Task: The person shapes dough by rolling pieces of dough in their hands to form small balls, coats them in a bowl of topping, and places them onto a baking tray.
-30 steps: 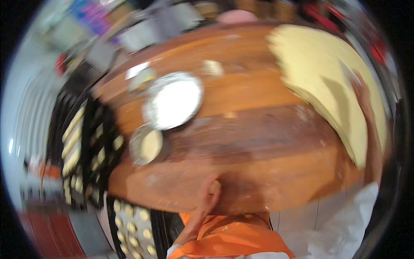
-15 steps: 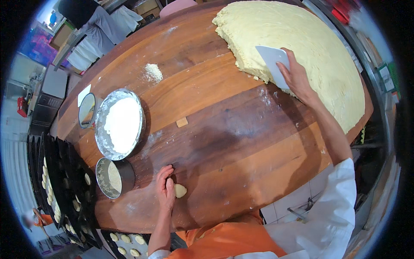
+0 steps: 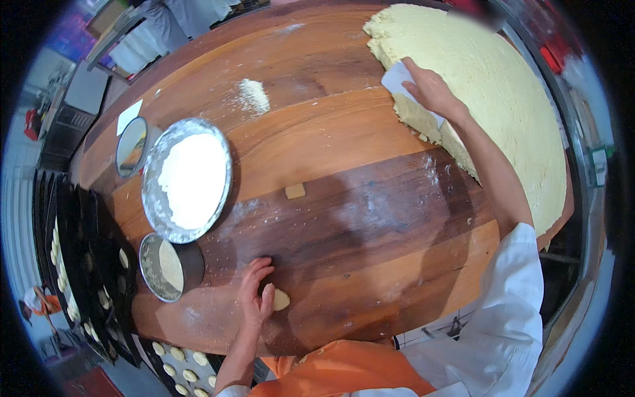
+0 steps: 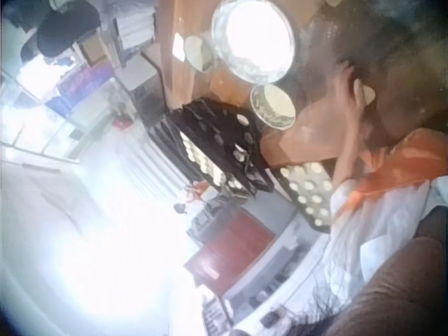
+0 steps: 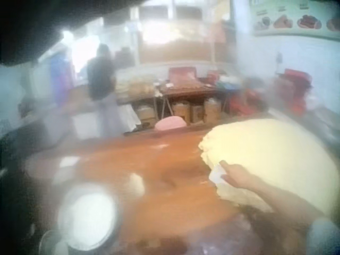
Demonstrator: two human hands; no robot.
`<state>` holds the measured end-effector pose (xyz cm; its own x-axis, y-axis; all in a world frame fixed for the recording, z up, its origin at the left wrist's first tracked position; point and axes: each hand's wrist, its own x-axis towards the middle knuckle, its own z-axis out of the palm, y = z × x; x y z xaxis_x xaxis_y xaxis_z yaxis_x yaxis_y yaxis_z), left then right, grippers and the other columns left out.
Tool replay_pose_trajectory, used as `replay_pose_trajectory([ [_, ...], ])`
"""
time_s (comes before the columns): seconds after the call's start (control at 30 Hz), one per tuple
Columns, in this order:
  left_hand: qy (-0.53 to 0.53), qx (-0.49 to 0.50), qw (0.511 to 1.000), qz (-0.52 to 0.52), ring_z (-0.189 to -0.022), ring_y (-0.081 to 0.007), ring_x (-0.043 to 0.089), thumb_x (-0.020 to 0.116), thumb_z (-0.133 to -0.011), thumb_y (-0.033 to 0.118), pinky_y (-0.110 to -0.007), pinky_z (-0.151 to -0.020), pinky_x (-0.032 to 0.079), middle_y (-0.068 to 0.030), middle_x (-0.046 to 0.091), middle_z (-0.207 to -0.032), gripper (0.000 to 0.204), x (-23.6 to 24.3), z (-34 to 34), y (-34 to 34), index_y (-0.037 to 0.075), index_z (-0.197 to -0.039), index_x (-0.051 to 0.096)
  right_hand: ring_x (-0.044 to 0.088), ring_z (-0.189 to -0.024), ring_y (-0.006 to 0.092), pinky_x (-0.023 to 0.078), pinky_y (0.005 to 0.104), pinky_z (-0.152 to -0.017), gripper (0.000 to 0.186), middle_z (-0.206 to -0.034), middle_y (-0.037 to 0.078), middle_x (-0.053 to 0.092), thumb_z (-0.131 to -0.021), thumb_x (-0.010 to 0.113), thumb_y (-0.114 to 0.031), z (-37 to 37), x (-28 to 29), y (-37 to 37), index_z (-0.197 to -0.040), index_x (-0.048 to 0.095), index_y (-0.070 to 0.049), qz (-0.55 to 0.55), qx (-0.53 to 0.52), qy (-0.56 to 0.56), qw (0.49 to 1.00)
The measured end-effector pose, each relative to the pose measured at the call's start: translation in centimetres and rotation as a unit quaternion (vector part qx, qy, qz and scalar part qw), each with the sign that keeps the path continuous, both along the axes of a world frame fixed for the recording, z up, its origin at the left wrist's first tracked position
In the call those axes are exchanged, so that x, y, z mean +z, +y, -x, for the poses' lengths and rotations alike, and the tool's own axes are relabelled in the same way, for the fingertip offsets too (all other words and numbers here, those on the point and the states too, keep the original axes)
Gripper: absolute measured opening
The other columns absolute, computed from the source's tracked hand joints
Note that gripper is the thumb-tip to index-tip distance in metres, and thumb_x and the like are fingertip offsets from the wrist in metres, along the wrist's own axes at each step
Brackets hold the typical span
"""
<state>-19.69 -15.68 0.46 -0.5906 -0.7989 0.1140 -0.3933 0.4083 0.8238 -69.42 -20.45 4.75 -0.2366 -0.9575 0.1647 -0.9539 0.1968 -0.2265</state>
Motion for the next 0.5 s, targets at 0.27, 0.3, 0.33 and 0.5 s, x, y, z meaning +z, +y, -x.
replay_pose_trajectory([
  [0.27, 0.054, 0.010, 0.998, 0.009, -0.106, -0.0280, 0.050, 0.052, -0.080, 0.008, -0.036, -0.092, 0.037, -0.0142, 0.056, -0.107, 0.020, -0.4, 0.2, -0.4, 0.000, -0.097, 0.057, 0.055, -0.090, 0.0393, 0.043, 0.0445, -0.073, 0.035, -0.092, 0.028, 0.056, -0.082, 0.053, -0.019, -0.4, 1.7, 1.2, -0.109, 0.041, -0.001, -0.023, 0.004, -0.032, 0.999],
  [0.3, 0.065, 0.010, 0.998, 0.014, -0.106, -0.0277, 0.051, 0.052, -0.081, 0.009, -0.036, -0.092, 0.037, -0.0140, 0.056, -0.107, 0.020, -0.6, 0.1, -0.5, 0.000, -0.098, 0.057, 0.055, -0.091, 0.0380, 0.044, 0.0432, -0.073, 0.034, -0.092, 0.027, 0.056, -0.083, 0.053, -0.020, -1.3, 1.8, 1.7, -0.109, 0.042, -0.001, 0.000, 0.018, -0.032, 0.999],
  [0.33, 0.076, 0.019, 0.997, 0.014, -0.106, -0.0275, 0.051, 0.052, -0.081, 0.009, -0.035, -0.092, 0.037, -0.0140, 0.056, -0.108, 0.021, -1.0, 0.1, -0.6, 0.000, -0.099, 0.057, 0.056, -0.090, 0.0361, 0.045, 0.0418, -0.073, 0.034, -0.092, 0.027, 0.057, -0.084, 0.053, -0.021, -3.1, 2.6, 2.6, -0.109, 0.042, -0.001, 0.025, 0.015, -0.092, 0.995],
  [0.5, 0.121, 0.058, 0.991, 0.006, -0.106, -0.0263, 0.050, 0.052, -0.083, 0.012, -0.034, -0.092, 0.037, -0.0140, 0.055, -0.110, 0.025, -1.6, -0.9, 0.0, 0.000, -0.105, 0.054, 0.061, -0.081, 0.0237, 0.047, 0.0361, -0.071, 0.037, -0.093, 0.021, 0.059, -0.086, 0.052, -0.025, -8.9, 7.8, 6.2, -0.109, 0.042, 0.002, 0.028, -0.039, -0.124, 0.991],
])
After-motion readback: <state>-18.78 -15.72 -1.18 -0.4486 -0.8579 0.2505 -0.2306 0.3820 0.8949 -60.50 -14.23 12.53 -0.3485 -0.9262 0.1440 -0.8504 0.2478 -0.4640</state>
